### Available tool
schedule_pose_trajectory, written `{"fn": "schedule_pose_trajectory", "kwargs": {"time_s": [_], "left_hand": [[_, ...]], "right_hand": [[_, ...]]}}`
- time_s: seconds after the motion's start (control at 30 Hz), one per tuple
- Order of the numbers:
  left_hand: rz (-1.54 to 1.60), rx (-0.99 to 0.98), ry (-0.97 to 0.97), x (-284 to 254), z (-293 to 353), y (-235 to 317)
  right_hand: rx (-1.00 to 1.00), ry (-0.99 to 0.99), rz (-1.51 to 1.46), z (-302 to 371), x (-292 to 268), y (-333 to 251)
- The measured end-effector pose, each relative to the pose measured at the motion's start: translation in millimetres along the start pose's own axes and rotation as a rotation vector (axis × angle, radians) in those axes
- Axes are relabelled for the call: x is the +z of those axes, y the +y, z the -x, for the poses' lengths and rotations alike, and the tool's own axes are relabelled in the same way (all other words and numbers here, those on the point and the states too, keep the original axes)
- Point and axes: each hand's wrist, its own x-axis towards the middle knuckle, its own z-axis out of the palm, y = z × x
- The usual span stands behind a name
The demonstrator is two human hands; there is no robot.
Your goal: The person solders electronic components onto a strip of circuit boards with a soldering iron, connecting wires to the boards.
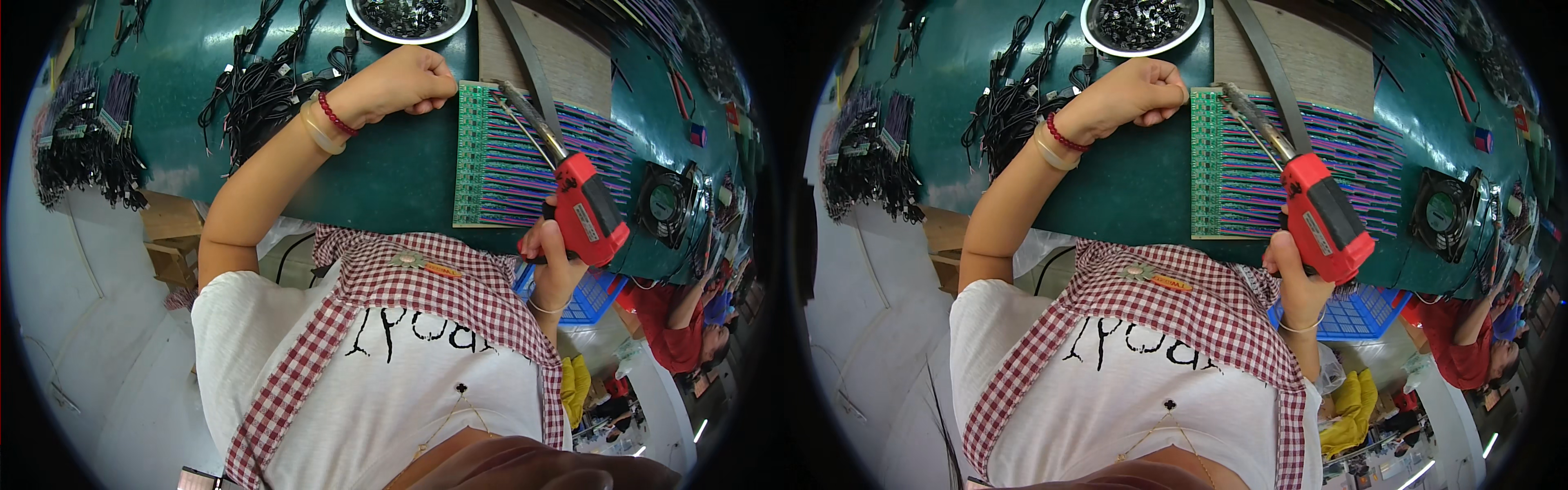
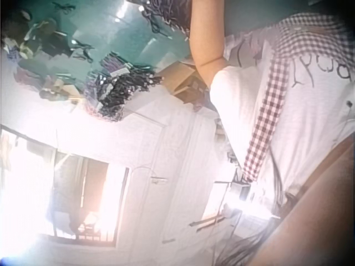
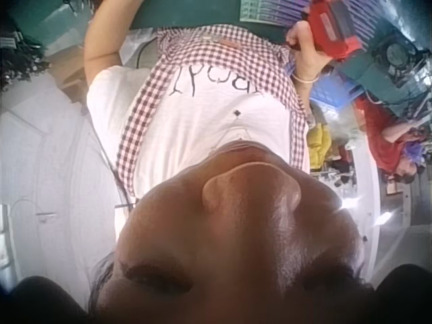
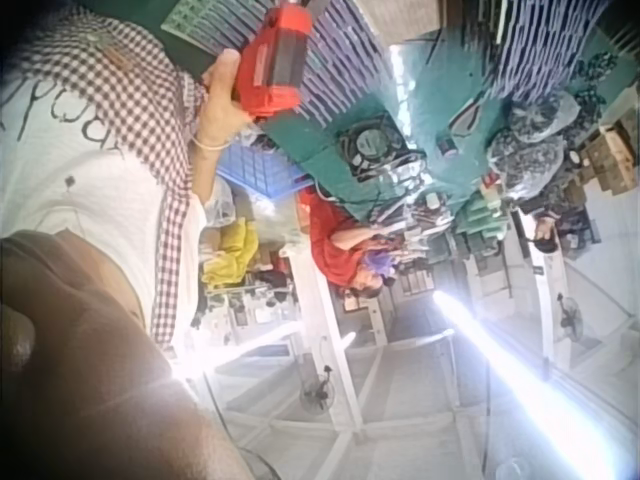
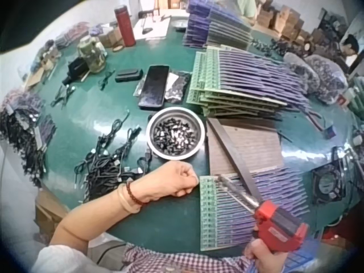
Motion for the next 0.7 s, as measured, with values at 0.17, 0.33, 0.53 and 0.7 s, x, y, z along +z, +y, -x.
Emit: {"fn": "schedule_pose_trajectory", "kwargs": {"time_s": [0.17, 0.33, 0.53, 0.7], "left_hand": [[-0.013, 0.001, -0.003, -1.2, -0.5, -1.1], [-0.011, -0.01, 0.0, -1.8, 0.2, -0.4], [-0.024, -0.008, -0.003, -0.2, 0.5, 2.1], [-0.038, 0.004, 0.002, -1.0, 2.6, -0.6]], "right_hand": [[0.036, -0.026, 0.093, -1.9, 5.2, 3.6], [0.036, 0.0, 0.102, -2.6, 6.5, 0.5], [-0.132, 0.034, -0.137, -0.7, -6.1, -7.7], [-0.333, 0.086, -0.308, -0.6, -35.0, -16.1]]}}
